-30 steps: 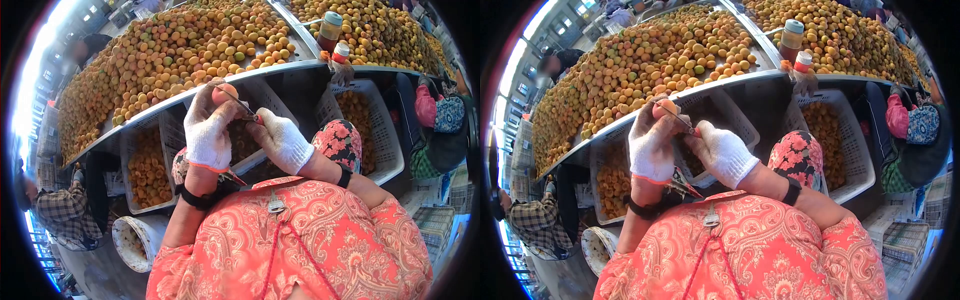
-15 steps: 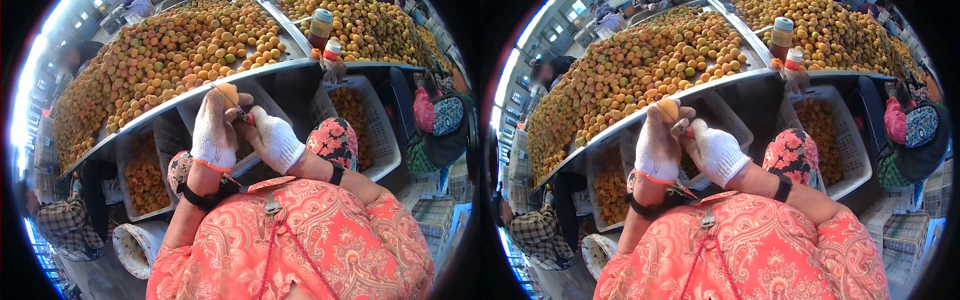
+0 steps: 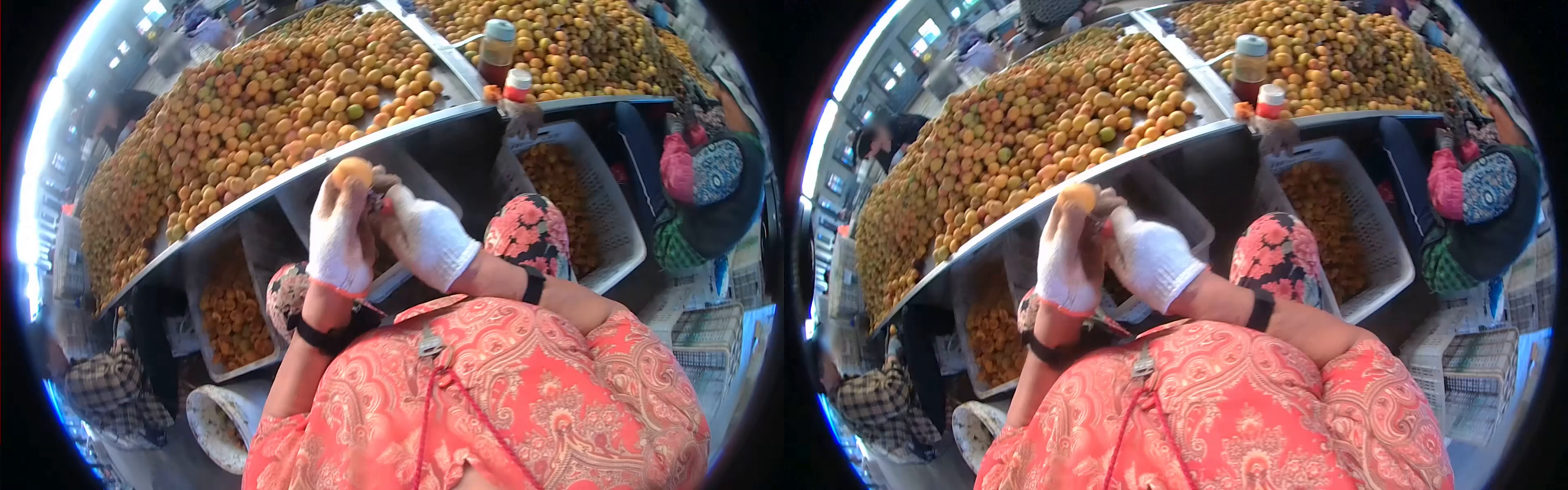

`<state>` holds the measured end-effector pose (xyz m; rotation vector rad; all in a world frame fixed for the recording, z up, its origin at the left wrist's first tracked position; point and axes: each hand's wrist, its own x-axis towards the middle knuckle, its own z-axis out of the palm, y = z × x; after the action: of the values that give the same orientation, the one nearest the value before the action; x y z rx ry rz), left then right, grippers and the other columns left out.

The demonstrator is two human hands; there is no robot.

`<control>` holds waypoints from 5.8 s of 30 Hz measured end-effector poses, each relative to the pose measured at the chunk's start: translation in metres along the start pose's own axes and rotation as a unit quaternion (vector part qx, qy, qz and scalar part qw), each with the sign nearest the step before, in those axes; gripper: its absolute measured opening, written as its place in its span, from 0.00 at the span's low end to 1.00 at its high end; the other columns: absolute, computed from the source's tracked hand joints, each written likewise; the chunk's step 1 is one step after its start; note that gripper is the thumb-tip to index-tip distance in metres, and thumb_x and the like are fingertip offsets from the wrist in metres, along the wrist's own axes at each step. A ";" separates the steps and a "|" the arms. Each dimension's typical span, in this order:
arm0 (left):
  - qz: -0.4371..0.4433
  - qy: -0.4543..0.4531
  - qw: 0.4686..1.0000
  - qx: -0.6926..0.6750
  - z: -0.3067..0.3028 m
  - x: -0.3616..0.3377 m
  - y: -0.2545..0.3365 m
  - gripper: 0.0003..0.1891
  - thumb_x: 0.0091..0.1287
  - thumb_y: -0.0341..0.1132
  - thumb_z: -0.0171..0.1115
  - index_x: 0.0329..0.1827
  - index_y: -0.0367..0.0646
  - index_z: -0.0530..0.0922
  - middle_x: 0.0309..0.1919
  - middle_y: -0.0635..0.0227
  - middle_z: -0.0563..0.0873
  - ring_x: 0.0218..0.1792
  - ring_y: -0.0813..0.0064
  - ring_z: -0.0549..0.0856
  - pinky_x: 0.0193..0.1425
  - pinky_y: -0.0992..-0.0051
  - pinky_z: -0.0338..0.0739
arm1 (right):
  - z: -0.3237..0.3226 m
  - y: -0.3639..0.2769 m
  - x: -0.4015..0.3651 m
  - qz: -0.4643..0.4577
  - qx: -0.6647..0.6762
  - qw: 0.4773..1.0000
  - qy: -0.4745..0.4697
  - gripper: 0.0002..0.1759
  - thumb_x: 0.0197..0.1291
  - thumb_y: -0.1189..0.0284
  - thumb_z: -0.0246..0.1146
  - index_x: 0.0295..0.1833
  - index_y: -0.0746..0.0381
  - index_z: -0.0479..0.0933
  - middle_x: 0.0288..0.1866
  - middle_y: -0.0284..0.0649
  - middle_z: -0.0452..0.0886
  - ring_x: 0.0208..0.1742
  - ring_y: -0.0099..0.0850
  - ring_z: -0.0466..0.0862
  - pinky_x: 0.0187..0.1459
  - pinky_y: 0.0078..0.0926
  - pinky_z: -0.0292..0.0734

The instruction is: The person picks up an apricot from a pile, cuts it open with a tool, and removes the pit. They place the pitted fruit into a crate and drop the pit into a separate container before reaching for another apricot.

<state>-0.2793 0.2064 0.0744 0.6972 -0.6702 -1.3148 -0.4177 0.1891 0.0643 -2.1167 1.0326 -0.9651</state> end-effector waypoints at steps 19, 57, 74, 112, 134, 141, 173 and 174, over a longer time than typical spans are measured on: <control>-0.062 0.008 0.996 -0.064 -0.001 0.016 -0.006 0.17 0.78 0.47 0.57 0.48 0.40 0.76 0.34 0.68 0.82 0.34 0.76 0.81 0.41 0.76 0.76 | 0.009 0.007 0.000 0.055 -0.032 0.998 -0.019 0.15 0.71 0.62 0.59 0.47 0.64 0.68 0.28 0.56 0.82 0.33 0.57 0.84 0.31 0.51 0.77; 0.024 -0.036 0.978 0.204 0.004 -0.014 -0.004 0.24 0.76 0.42 0.57 0.69 0.38 0.72 0.35 0.75 0.81 0.24 0.87 0.74 0.26 0.87 0.66 | -0.036 -0.022 0.016 0.029 0.107 0.992 0.067 0.18 0.68 0.59 0.64 0.45 0.64 0.73 0.34 0.50 0.81 0.39 0.50 0.84 0.40 0.38 0.77; -0.003 -0.036 0.977 0.209 0.018 -0.017 -0.010 0.14 0.78 0.48 0.56 0.45 0.46 0.76 0.24 0.81 0.73 0.20 0.90 0.68 0.23 0.85 0.59 | -0.028 -0.023 0.022 0.032 0.127 0.981 0.143 0.20 0.69 0.57 0.65 0.37 0.63 0.71 0.25 0.44 0.73 0.27 0.31 0.74 0.33 0.34 0.73; -0.255 -0.025 0.960 -0.112 -0.006 0.012 -0.010 0.25 0.73 0.57 0.50 0.45 0.39 0.79 0.33 0.60 0.83 0.31 0.64 0.81 0.35 0.60 0.77 | -0.034 0.036 0.046 0.208 0.601 0.771 0.034 0.16 0.72 0.58 0.62 0.41 0.61 0.78 0.25 0.34 0.77 0.16 0.20 0.72 0.14 0.17 0.63; -0.190 -0.061 0.973 0.114 0.009 -0.003 -0.004 0.15 0.68 0.37 0.70 0.50 0.39 0.77 0.28 0.71 0.82 0.19 0.82 0.77 0.21 0.81 0.67 | -0.025 0.024 0.031 0.117 0.293 0.948 0.050 0.13 0.69 0.66 0.66 0.41 0.67 0.78 0.30 0.41 0.81 0.32 0.23 0.79 0.36 0.29 0.76; -0.181 -0.026 0.978 0.105 0.004 -0.007 -0.006 0.14 0.68 0.36 0.70 0.50 0.41 0.77 0.28 0.73 0.81 0.19 0.85 0.75 0.20 0.82 0.62 | -0.027 0.014 0.032 0.255 0.421 0.870 -0.010 0.11 0.70 0.67 0.63 0.40 0.66 0.77 0.30 0.34 0.80 0.31 0.21 0.77 0.33 0.26 0.75; -0.094 -0.043 0.989 0.107 0.020 -0.032 0.016 0.22 0.65 0.29 0.63 0.62 0.39 0.75 0.38 0.62 0.83 0.31 0.74 0.82 0.30 0.76 0.75 | -0.080 -0.035 0.004 0.005 0.398 0.905 0.152 0.12 0.74 0.66 0.61 0.47 0.64 0.82 0.30 0.33 0.86 0.23 0.14 0.78 0.23 0.12 0.69; -0.094 -0.042 0.989 0.107 0.020 -0.033 0.016 0.22 0.65 0.29 0.63 0.62 0.39 0.75 0.38 0.62 0.83 0.31 0.74 0.82 0.30 0.76 0.75 | -0.081 -0.037 0.004 -0.001 0.366 0.919 0.146 0.13 0.75 0.65 0.59 0.47 0.64 0.81 0.33 0.36 0.86 0.23 0.14 0.76 0.23 0.11 0.67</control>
<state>-0.2888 0.2393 0.0978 0.8996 -0.8387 -1.4658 -0.4663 0.1905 0.1394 -1.3772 0.6421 -1.4289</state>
